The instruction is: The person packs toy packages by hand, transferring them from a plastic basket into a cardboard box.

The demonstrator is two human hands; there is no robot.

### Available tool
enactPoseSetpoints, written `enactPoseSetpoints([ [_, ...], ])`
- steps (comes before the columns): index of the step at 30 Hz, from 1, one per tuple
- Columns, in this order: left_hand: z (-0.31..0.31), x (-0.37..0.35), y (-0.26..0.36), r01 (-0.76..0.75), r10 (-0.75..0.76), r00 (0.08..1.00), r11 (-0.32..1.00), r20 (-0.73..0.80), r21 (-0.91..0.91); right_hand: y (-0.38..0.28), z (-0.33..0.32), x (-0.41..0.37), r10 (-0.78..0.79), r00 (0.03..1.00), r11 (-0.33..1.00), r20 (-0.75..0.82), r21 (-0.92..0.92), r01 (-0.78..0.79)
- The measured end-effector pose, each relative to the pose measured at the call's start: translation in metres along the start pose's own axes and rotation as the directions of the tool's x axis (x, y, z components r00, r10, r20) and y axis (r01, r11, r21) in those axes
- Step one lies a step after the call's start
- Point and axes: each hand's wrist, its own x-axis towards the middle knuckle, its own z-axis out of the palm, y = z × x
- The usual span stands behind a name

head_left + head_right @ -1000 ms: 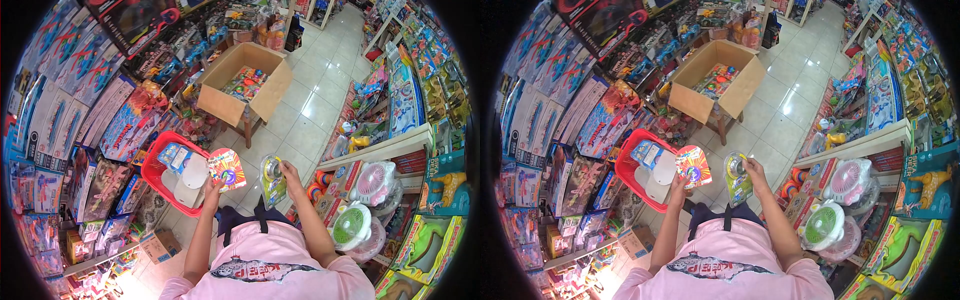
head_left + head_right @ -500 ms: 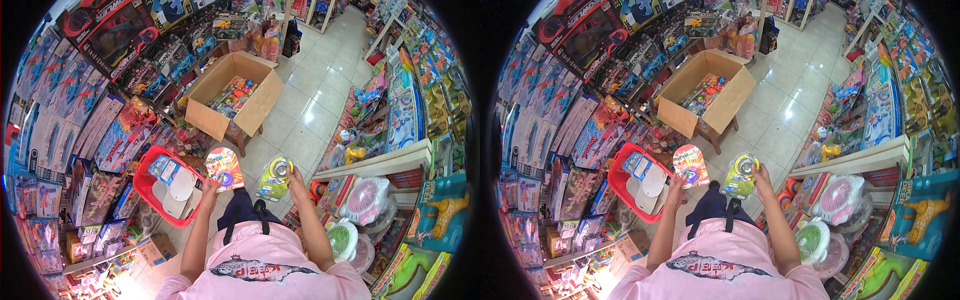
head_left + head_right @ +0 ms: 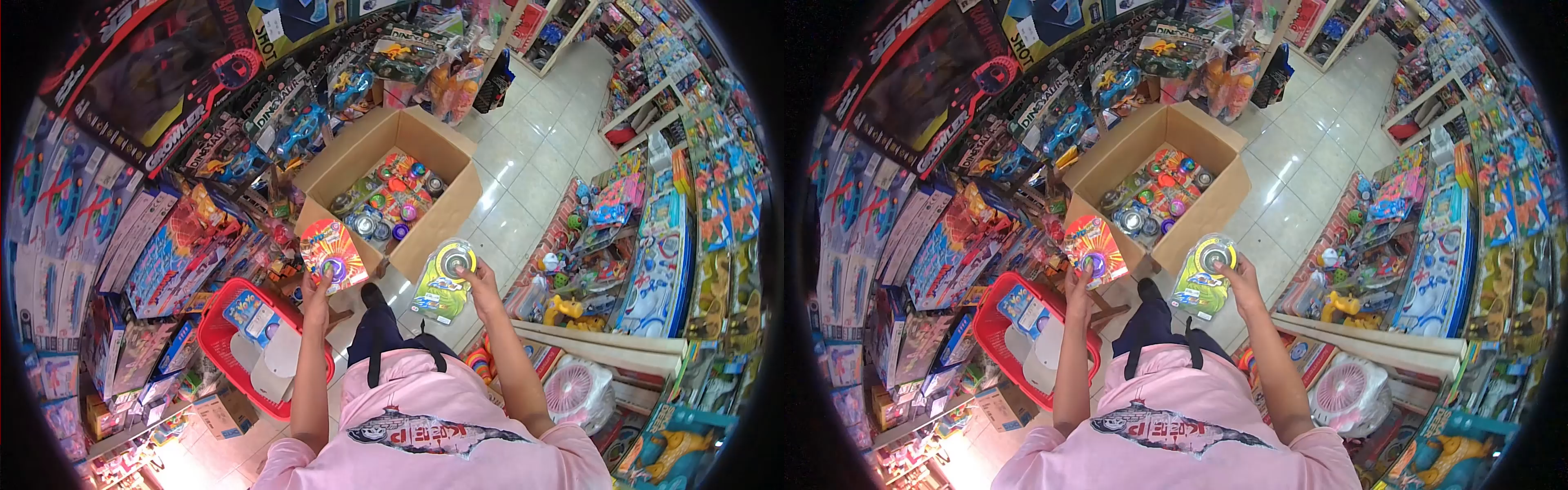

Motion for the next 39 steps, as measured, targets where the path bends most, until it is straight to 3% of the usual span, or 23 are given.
enactPoseSetpoints([
  [3,0.007,0.037,0.007,-0.025,0.024,1.0,0.998,-0.02,-0.049,-0.024,0.005,0.037,-0.031,1.0,0.999,0.004,0.024,0.031],
  [8,0.019,0.074,0.018,-0.018,0.015,0.999,0.998,-0.046,-0.063,-0.064,0.024,0.084,0.068,0.998,0.989,0.0,0.134,-0.067],
  [11,0.023,0.086,0.02,-0.057,0.054,0.996,0.998,-0.071,-0.037,-0.072,0.036,0.123,-0.001,0.998,0.996,0.057,0.084,-0.004],
  [17,0.034,0.082,0.012,-0.089,0.073,0.962,0.995,-0.264,-0.047,-0.089,0.065,0.217,0.165,0.942,0.986,0.293,-0.049,-0.157],
  [18,0.038,0.08,0.011,-0.099,0.08,0.95,0.994,-0.302,-0.048,-0.079,0.065,0.24,0.174,0.92,0.979,0.35,-0.16,-0.125],
  [19,0.043,0.077,0.01,-0.114,0.099,0.936,0.993,-0.337,-0.025,-0.081,0.072,0.253,0.192,0.894,0.96,0.406,-0.266,-0.086],
  [20,0.049,0.074,0.01,-0.128,0.119,0.921,0.992,-0.37,-0.001,-0.086,0.075,0.265,0.364,0.834,0.916,0.416,-0.321,-0.239],
  [21,0.056,0.071,0.009,-0.136,0.126,0.907,0.991,-0.403,0.003,-0.08,0.076,0.281,0.38,0.814,0.91,0.44,-0.335,-0.243],
  [23,0.071,0.063,0.007,-0.15,0.11,0.874,0.988,-0.474,-0.046,-0.047,0.072,0.319,0.565,0.648,0.82,0.51,-0.43,-0.377],
  [25,0.084,0.06,-0.001,-0.172,0.107,0.85,0.982,-0.515,-0.08,-0.037,0.084,0.33,0.58,0.624,0.813,0.523,-0.415,-0.408],
  [27,0.096,0.056,-0.011,-0.194,0.11,0.802,0.977,-0.587,-0.082,-0.03,0.088,0.334,0.683,0.471,0.73,0.559,-0.541,-0.416],
  [31,0.121,0.051,-0.016,-0.197,0.079,0.766,0.973,-0.638,-0.116,0.017,0.084,0.36,0.88,0.192,0.455,0.435,-0.652,-0.606],
  [32,0.126,0.052,-0.017,-0.204,0.113,0.756,0.976,-0.644,-0.069,0.022,0.086,0.361,0.881,0.187,0.452,0.434,-0.657,-0.604],
  [34,0.134,0.052,-0.017,-0.204,0.104,0.752,0.976,-0.651,-0.081,0.032,0.091,0.36,0.946,0.251,0.25,0.206,-0.955,-0.159],
  [35,0.136,0.052,-0.016,-0.203,0.096,0.753,0.975,-0.652,-0.092,0.035,0.093,0.362,0.946,0.247,0.252,0.209,-0.955,-0.156],
  [37,0.142,0.053,-0.016,-0.203,0.101,0.75,0.976,-0.654,-0.082,0.037,0.097,0.363,0.902,0.335,0.253,0.272,-0.962,0.102],
  [38,0.144,0.054,-0.015,-0.205,0.105,0.749,0.976,-0.654,-0.078,0.037,0.101,0.366,0.858,0.409,0.174,0.31,-0.926,0.335],
  [39,0.144,0.054,-0.016,-0.205,0.108,0.749,0.976,-0.653,-0.074,0.036,0.104,0.363,0.857,0.409,0.178,0.313,-0.925,0.335],
])
